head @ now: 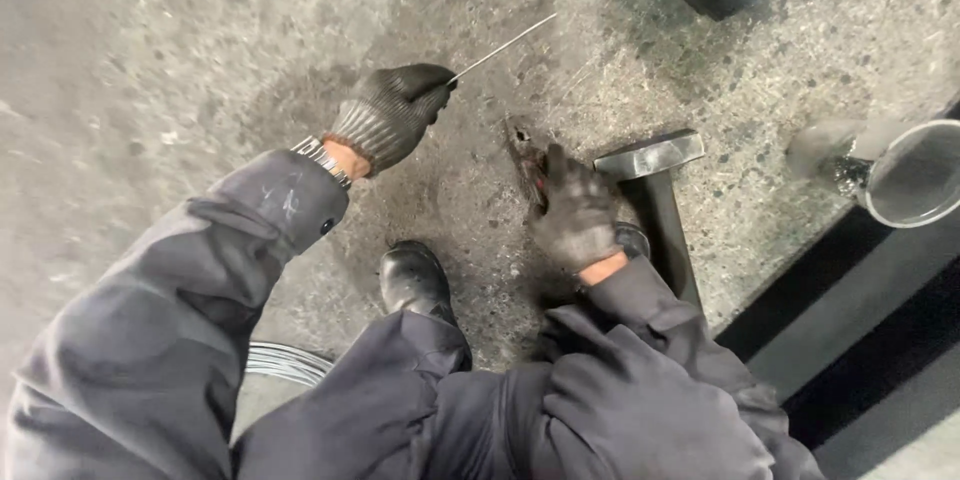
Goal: The person cuts a length of wire into short segments using pliers, then hammers each segment into a metal block. The person repeats this cycle multiple times, handling the wire, pliers, hammer, and metal block throughout.
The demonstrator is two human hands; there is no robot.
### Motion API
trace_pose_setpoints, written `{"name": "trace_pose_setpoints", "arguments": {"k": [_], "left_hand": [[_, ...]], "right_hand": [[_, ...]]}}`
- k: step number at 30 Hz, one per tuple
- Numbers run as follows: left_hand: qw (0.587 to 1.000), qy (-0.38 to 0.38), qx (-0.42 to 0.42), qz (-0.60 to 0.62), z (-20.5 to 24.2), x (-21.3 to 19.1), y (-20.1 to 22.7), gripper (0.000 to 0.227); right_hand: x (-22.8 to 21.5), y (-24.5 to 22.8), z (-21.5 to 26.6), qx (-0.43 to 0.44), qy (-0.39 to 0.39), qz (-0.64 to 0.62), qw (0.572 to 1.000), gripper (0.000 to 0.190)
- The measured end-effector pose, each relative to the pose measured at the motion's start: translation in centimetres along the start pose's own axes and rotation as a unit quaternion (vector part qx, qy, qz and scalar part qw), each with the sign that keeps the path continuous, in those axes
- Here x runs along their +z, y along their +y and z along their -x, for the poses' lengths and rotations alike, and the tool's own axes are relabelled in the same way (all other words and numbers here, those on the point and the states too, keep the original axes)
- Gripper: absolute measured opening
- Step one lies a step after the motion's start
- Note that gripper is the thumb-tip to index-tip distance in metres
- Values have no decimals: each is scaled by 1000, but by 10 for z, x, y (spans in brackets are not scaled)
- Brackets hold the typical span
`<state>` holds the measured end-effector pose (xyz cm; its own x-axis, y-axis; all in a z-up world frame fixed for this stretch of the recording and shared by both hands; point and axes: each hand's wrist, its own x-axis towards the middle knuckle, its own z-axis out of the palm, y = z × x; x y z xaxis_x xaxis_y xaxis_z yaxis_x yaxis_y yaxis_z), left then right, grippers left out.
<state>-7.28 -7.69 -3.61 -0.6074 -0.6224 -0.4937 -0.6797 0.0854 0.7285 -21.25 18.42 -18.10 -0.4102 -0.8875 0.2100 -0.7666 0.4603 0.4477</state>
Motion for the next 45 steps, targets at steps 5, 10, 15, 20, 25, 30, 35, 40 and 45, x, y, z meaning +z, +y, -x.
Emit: {"name": "trace_pose_setpoints", "arguments": {"k": [5,10,15,20,25,30,35,40,45], "left_hand": [[994,4,67,-88,-8,11,-43,30],[998,-1,55,-10,5,29,-66,28],[998,-32,32,36,0,44,-49,27],[997,-52,-39,-43,-8,67,-53,28],[996,-55,-63,-22,-13,91,-65,25],[996,-35,-81,-16,-2,79,-34,27],[988,-27,-150,6,1,83,-44,24],[988,-39,-147,32,7,78,-28,26],[987,-49,-125,82,12,80,-20,28]], "right_hand": [[-71,62,-71,279,-539,-740,290,65],[-62,47,-57,420,-550,-716,94,45],[-21,42,-15,400,-596,-659,224,38],[-71,48,-63,321,-594,-697,240,34],[-67,63,-55,188,-634,-635,399,31],[-66,56,-51,116,-634,-564,516,55],[-102,58,-87,45,-626,-523,577,77],[-109,47,-94,37,-612,-522,592,76],[-109,47,-94,34,-595,-538,596,73]]}}
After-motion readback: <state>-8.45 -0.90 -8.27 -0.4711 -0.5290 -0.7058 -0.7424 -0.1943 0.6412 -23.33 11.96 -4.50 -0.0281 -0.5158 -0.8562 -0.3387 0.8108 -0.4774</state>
